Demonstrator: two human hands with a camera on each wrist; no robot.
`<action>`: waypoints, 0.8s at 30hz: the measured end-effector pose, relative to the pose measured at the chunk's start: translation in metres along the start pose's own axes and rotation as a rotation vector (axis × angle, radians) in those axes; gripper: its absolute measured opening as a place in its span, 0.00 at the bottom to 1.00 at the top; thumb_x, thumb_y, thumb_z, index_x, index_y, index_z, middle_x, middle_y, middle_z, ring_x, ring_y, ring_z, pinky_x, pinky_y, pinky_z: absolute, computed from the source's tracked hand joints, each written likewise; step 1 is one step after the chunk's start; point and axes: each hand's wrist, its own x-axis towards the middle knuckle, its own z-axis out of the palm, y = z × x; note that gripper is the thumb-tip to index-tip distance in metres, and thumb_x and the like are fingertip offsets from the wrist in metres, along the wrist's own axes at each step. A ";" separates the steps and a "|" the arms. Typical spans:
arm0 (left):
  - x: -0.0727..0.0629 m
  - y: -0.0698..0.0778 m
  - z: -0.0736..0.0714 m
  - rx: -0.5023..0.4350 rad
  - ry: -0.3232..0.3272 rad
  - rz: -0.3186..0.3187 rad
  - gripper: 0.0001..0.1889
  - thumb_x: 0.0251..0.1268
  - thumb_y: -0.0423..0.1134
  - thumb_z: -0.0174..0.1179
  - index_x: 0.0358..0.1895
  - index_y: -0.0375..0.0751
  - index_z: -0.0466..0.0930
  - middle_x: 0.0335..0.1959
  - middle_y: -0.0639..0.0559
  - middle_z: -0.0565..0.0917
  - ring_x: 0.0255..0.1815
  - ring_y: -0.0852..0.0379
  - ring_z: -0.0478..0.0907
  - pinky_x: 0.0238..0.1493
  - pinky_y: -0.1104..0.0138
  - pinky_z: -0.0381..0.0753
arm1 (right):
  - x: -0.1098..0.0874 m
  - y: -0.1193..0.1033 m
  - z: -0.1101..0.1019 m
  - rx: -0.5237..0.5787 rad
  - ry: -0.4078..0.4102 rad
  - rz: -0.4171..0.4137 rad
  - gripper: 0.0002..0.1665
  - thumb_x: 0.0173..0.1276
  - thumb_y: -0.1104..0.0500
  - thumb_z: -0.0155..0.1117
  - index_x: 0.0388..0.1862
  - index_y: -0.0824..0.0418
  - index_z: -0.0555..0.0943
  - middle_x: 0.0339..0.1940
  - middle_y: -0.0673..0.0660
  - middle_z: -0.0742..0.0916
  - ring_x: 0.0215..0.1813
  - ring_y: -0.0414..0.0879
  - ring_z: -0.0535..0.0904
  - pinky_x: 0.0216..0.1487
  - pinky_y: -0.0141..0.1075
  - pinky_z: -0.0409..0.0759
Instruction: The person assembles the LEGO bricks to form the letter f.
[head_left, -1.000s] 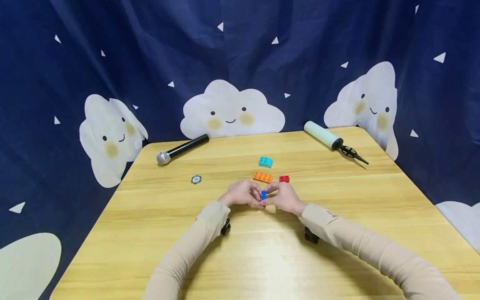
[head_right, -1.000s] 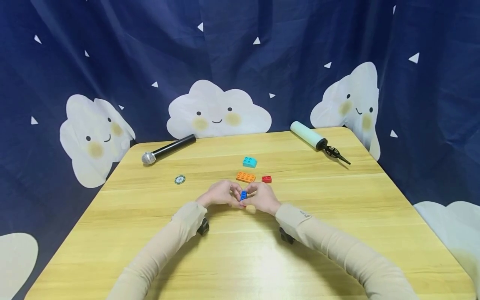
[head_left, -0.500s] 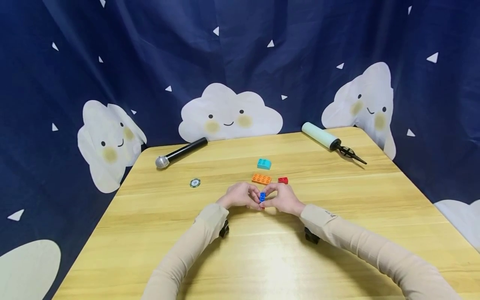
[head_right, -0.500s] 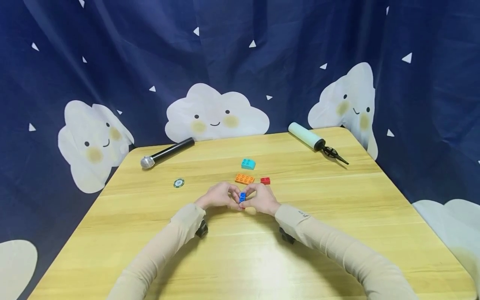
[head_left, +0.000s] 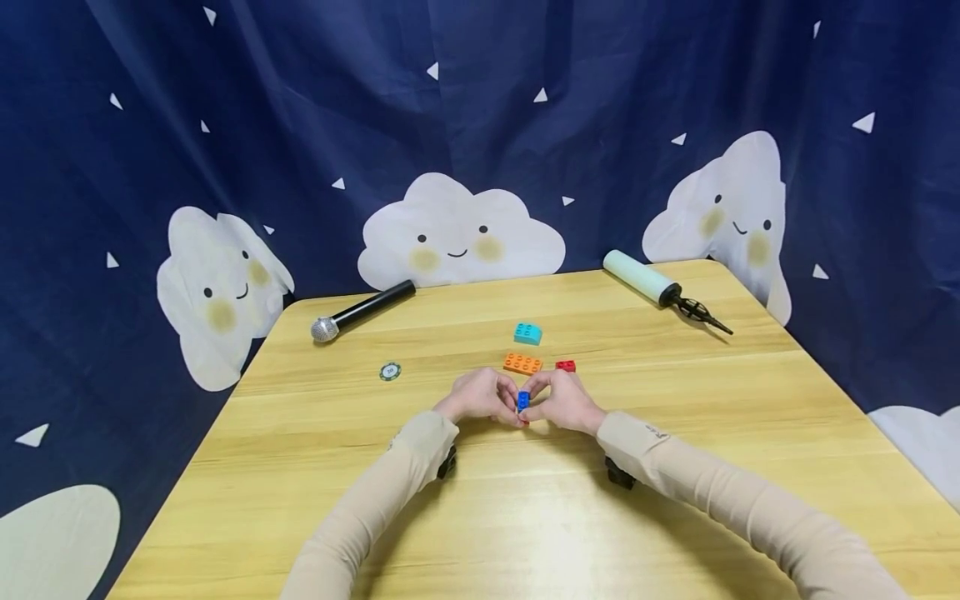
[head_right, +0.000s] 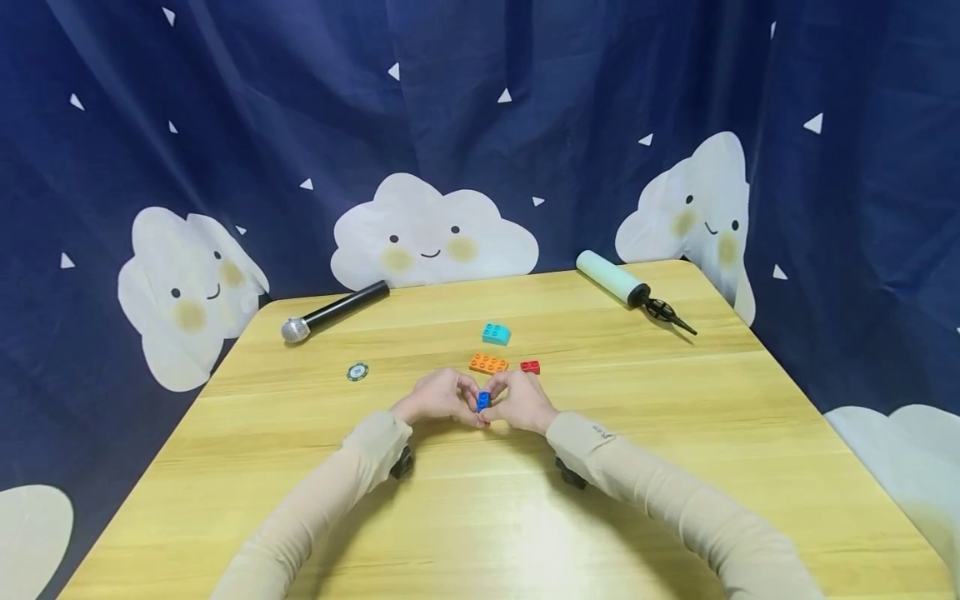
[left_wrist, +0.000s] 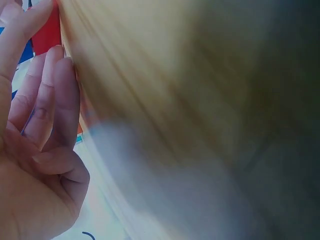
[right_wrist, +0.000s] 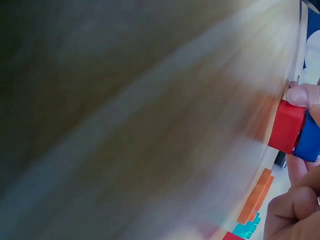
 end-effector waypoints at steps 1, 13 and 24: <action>0.000 0.000 0.000 0.010 0.005 0.004 0.13 0.41 0.45 0.77 0.29 0.50 0.84 0.23 0.63 0.84 0.19 0.67 0.75 0.28 0.73 0.71 | 0.000 0.001 0.000 0.001 0.001 0.001 0.14 0.46 0.58 0.79 0.33 0.56 0.84 0.31 0.49 0.86 0.17 0.42 0.72 0.23 0.32 0.66; -0.001 -0.002 0.002 0.162 0.121 0.022 0.18 0.35 0.55 0.78 0.34 0.63 0.83 0.34 0.71 0.84 0.42 0.67 0.76 0.43 0.65 0.67 | 0.001 -0.002 -0.005 -0.020 -0.023 0.027 0.14 0.42 0.57 0.82 0.28 0.56 0.85 0.29 0.48 0.87 0.19 0.40 0.74 0.25 0.32 0.68; -0.002 -0.003 0.004 0.096 0.121 0.052 0.22 0.35 0.49 0.79 0.37 0.60 0.78 0.35 0.70 0.84 0.48 0.64 0.78 0.48 0.62 0.68 | 0.000 0.004 -0.001 0.008 -0.014 0.009 0.15 0.43 0.55 0.81 0.31 0.53 0.86 0.30 0.45 0.86 0.46 0.45 0.78 0.50 0.44 0.69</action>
